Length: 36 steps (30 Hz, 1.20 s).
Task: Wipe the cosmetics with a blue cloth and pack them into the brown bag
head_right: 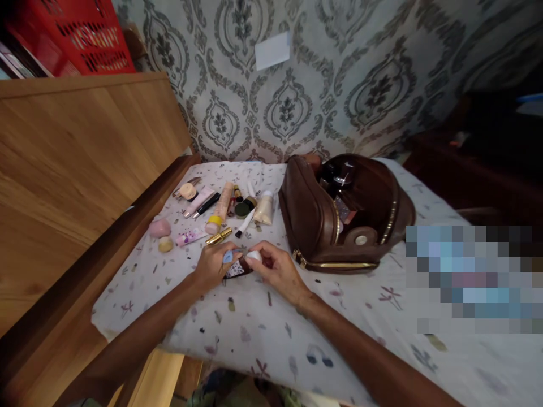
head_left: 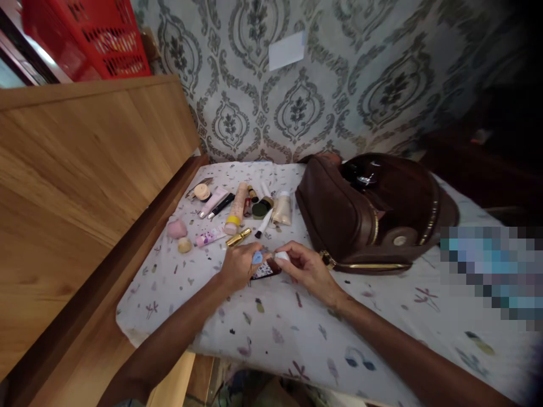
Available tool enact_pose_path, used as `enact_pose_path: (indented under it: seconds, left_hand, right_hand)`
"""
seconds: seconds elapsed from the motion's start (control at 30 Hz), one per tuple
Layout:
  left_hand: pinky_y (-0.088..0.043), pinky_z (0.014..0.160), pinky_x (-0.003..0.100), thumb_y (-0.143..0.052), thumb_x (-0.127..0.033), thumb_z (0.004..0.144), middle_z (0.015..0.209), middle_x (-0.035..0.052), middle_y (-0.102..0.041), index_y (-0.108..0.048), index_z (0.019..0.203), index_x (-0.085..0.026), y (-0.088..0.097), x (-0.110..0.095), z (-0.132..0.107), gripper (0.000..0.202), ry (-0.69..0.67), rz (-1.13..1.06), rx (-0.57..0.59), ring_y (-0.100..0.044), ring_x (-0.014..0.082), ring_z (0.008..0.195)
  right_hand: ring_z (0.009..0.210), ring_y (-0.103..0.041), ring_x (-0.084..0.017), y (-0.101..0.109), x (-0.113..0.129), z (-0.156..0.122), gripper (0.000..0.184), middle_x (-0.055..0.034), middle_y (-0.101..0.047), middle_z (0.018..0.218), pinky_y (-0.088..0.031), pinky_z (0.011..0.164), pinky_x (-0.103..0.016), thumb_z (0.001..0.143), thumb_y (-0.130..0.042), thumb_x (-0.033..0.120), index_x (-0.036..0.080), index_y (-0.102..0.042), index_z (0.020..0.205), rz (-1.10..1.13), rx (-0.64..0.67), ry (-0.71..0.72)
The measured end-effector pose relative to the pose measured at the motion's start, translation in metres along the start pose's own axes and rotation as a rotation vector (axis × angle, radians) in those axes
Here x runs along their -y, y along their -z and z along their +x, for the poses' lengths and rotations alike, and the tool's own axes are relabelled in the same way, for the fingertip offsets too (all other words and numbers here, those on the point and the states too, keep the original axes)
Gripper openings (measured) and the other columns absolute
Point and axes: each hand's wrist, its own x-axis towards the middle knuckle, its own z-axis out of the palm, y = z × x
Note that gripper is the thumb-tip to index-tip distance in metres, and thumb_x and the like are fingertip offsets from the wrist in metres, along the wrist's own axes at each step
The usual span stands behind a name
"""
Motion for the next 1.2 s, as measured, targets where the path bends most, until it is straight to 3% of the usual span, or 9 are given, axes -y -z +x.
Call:
enact_pose_path:
  seconds: [0.13,0.33,0.43,0.53,0.67,0.73,0.83,1.0,1.2]
  left_hand:
    - [-0.045,0.062,0.031,-0.040,-0.040,0.103,0.069,0.0056,-0.065,-0.062,0.078,-0.018,0.000,0.002,0.000,0.039,-0.051,0.083,-0.073,-0.064,0.0209,0.067]
    - [-0.055,0.077,0.038,-0.047,-0.053,0.098,0.110,0.0145,-0.069,-0.057,0.125,-0.014,-0.007,-0.005,-0.010,0.048,-0.262,0.198,0.002,-0.068,0.0275,0.098]
    - [-0.057,0.081,0.041,-0.052,-0.054,0.095,0.116,0.0155,-0.068,-0.054,0.131,-0.015,-0.013,0.000,-0.013,0.053,-0.186,0.186,0.047,-0.068,0.0297,0.103]
    - [-0.056,0.089,0.041,-0.066,-0.054,0.087,0.118,0.0127,-0.069,-0.056,0.129,-0.020,-0.009,0.006,-0.007,0.055,-0.063,-0.005,0.107,-0.067,0.0294,0.106]
    - [-0.055,0.083,0.033,-0.071,-0.039,0.084,0.107,0.0025,-0.072,-0.062,0.115,-0.024,0.011,0.004,0.006,0.036,0.069,-0.347,0.348,-0.069,0.0222,0.095]
    - [-0.054,0.077,0.030,-0.069,-0.035,0.086,0.100,0.0004,-0.072,-0.064,0.108,-0.023,0.017,-0.001,0.009,0.026,0.085,-0.415,0.401,-0.068,0.0202,0.088]
    - [-0.052,0.074,0.030,-0.066,-0.034,0.088,0.097,0.0016,-0.070,-0.063,0.101,-0.023,0.016,-0.013,0.011,0.017,0.021,-0.300,0.256,-0.068,0.0213,0.087]
    - [-0.049,0.071,0.033,-0.059,-0.033,0.094,0.094,0.0045,-0.067,-0.058,0.108,-0.022,0.006,-0.045,0.031,0.018,-0.195,-0.039,-0.140,-0.066,0.0240,0.085]
    - [-0.050,0.080,0.032,-0.060,-0.031,0.094,0.102,0.0069,-0.064,-0.053,0.117,-0.021,0.007,-0.082,0.086,0.026,-0.290,-0.255,-0.216,-0.063,0.0224,0.094]
  right_hand:
    - [0.041,-0.039,-0.007,-0.002,-0.002,0.001,0.053,0.0057,-0.051,0.054,-0.032,0.038,-0.020,0.080,-0.063,0.072,0.019,-0.053,0.079,0.023,-0.039,-0.064]
    - [0.036,-0.037,-0.007,0.002,-0.007,0.004,0.055,0.0068,-0.049,0.050,-0.029,0.034,-0.019,0.078,-0.062,0.074,0.021,-0.047,0.076,0.082,-0.083,-0.110]
    - [0.037,-0.036,-0.007,0.003,-0.007,0.004,0.056,0.0077,-0.047,0.050,-0.031,0.035,-0.019,0.078,-0.059,0.077,0.022,-0.045,0.077,0.085,-0.088,-0.097]
    - [0.042,-0.039,-0.008,0.007,0.000,0.001,0.056,0.0068,-0.048,0.054,-0.034,0.038,-0.019,0.079,-0.060,0.076,0.021,-0.048,0.079,0.057,-0.066,-0.065]
    - [0.060,-0.048,-0.011,0.021,0.019,-0.007,0.042,0.0016,-0.056,0.070,-0.039,0.053,-0.021,0.090,-0.059,0.059,0.017,-0.062,0.094,-0.169,0.011,0.105]
    - [0.069,-0.052,-0.013,0.028,0.030,-0.011,0.034,-0.0019,-0.062,0.080,-0.041,0.061,-0.024,0.096,-0.054,0.049,0.017,-0.064,0.101,-0.316,0.071,0.214]
    - [0.077,-0.056,-0.015,0.037,0.045,-0.015,0.030,-0.0050,-0.065,0.092,-0.044,0.068,-0.026,0.098,-0.052,0.043,0.017,-0.064,0.106,-0.407,0.075,0.272]
    - [0.073,-0.056,-0.015,0.054,0.077,-0.019,0.027,-0.0017,-0.063,0.082,-0.045,0.065,-0.025,0.088,-0.067,0.044,0.018,-0.063,0.096,-0.361,-0.208,0.169]
    - [0.073,-0.062,-0.015,0.101,0.135,-0.022,0.024,-0.0032,-0.066,0.083,-0.051,0.065,-0.025,0.087,-0.068,0.038,0.017,-0.064,0.097,-0.371,-0.262,0.209]
